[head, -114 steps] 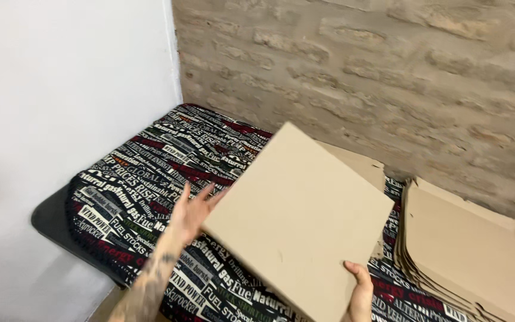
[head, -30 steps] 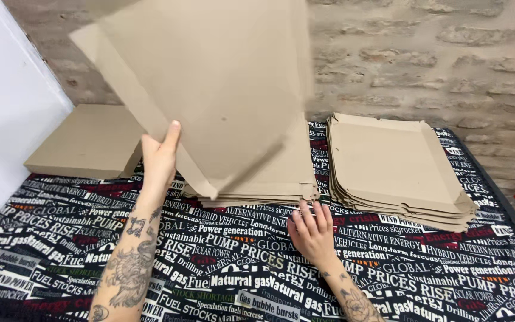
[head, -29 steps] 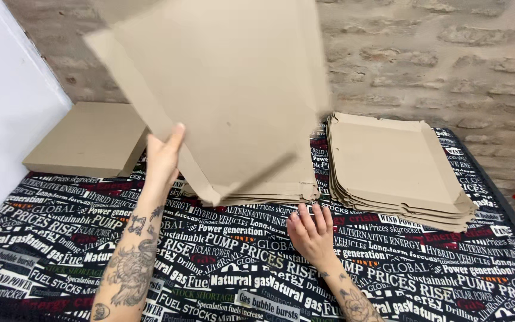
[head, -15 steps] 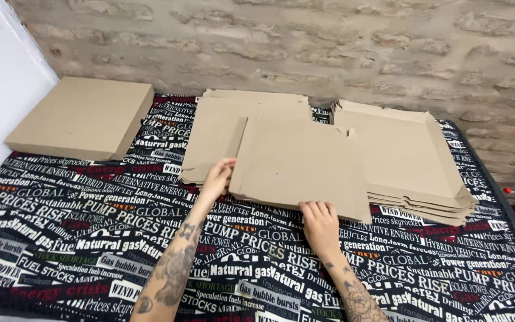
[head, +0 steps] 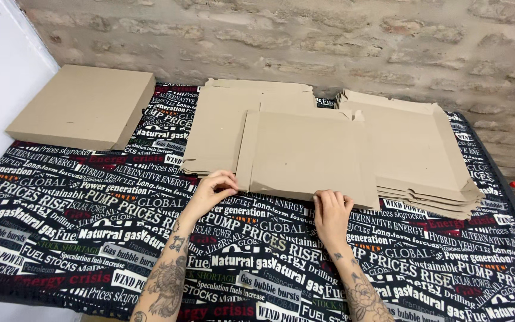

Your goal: The person assembles cardboard pizza boxes by folding the pre-scored edges and tucking in the flaps, placing each completed box to the side.

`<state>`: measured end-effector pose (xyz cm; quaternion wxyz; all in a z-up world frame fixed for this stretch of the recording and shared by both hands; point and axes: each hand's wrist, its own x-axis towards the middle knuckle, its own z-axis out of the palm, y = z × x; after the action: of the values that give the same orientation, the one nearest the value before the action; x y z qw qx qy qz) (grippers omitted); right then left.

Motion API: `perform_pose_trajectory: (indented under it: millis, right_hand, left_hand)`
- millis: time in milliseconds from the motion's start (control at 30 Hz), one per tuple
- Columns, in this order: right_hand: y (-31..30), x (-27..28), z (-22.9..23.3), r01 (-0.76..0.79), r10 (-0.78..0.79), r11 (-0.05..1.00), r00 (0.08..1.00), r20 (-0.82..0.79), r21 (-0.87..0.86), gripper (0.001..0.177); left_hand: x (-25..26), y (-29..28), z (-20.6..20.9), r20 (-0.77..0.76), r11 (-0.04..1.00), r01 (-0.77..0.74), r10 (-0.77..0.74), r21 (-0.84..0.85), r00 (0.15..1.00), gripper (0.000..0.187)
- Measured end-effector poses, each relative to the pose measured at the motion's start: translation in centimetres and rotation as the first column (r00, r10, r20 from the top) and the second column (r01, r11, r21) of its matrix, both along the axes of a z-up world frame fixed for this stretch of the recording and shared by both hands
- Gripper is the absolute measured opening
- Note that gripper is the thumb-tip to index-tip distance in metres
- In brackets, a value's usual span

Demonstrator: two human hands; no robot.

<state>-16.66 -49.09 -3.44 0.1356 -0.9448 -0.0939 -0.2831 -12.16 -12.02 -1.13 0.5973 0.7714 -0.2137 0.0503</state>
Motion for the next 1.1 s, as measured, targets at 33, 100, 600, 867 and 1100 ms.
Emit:
perform_pose_trajectory:
  millis: [33, 100, 600, 867, 1100]
  right_hand:
    - [0.0, 0.0, 0.1, -0.006, 0.007, 1.0, 1.0, -0.003, 0.01, 0.009]
    - [0.0, -0.1, 0.1, -0.008, 0.008, 1.0, 1.0, 0.005, 0.003, 0.008]
    - [0.7, -0.5, 0.5, -0.087, 0.092, 0.99, 0.995, 0.041, -0.109, 0.005]
    - [-1.9, -1.6, 3.1, -0.097, 0.08, 0.976, 0.993, -0.093, -0.198, 0.008]
    - [5.7, -5.9, 8.4, -0.402, 0.386, 0.915, 0.889, -0.246, -0.02, 0.009]
  left_hand:
    - [0.2, -0.1, -0.2, -0.022, 1.0, 0.014, -0.014, -0.025, 1.0, 0.013]
    - [0.3, -0.4, -0.5, 0.012, 0.999, -0.031, 0.031, -0.02, 0.999, 0.012]
    - [0.6, -5.0, -3.3, 0.488, 0.781, -0.349, 0.066, 0.517, 0.87, 0.016]
    - [-1.2, -3.6, 0.1, 0.428, 0.75, -0.501, 0.319, 0.432, 0.846, 0.009]
    - [-3.9, -9.3, -0.7, 0.356, 0.886, -0.017, -0.169, 0.464, 0.919, 0.031]
